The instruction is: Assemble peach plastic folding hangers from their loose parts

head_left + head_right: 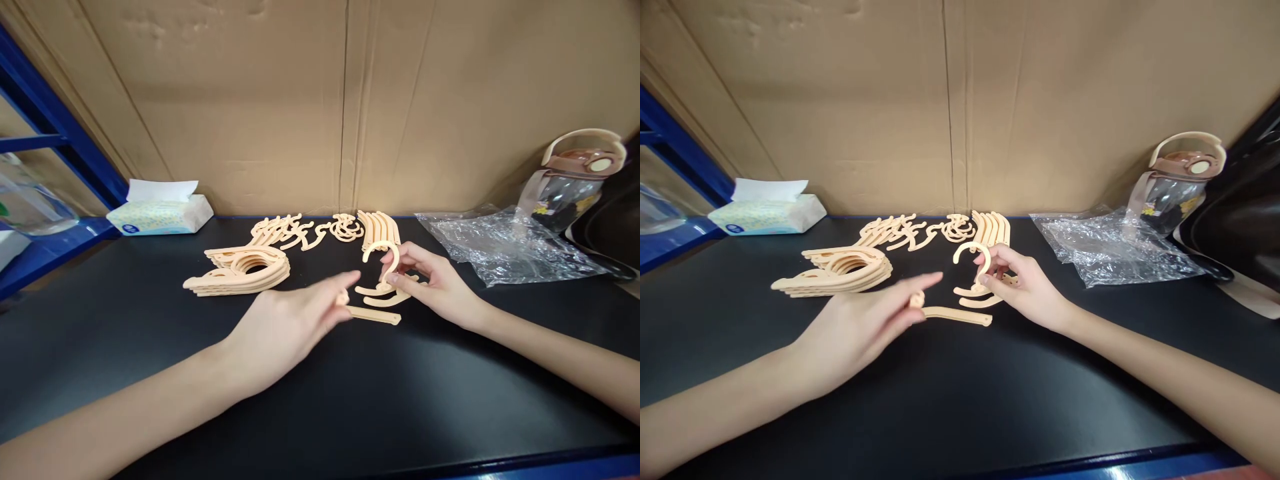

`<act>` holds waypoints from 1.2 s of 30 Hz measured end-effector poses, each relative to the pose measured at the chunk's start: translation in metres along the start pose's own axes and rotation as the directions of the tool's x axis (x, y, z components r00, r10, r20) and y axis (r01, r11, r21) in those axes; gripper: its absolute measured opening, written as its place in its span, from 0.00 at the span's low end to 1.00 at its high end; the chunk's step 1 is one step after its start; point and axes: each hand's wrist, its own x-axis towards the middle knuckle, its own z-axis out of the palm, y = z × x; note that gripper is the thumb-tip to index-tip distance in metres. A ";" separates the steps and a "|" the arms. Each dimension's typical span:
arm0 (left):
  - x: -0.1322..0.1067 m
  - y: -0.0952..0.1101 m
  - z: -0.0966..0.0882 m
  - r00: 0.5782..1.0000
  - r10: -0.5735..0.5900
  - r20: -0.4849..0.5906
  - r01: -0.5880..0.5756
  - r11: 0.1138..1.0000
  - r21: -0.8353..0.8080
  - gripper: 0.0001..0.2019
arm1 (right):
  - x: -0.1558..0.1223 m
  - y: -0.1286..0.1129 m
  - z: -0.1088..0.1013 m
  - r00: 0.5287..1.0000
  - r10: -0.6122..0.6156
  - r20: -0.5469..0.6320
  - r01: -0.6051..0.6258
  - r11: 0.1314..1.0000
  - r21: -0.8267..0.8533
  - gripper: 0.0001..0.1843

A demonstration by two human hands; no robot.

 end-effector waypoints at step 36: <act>0.004 -0.022 0.012 0.966 0.084 0.245 -0.114 0.987 0.112 0.08 | 0.002 -0.014 0.007 0.943 0.159 0.291 -0.297 0.797 0.527 0.15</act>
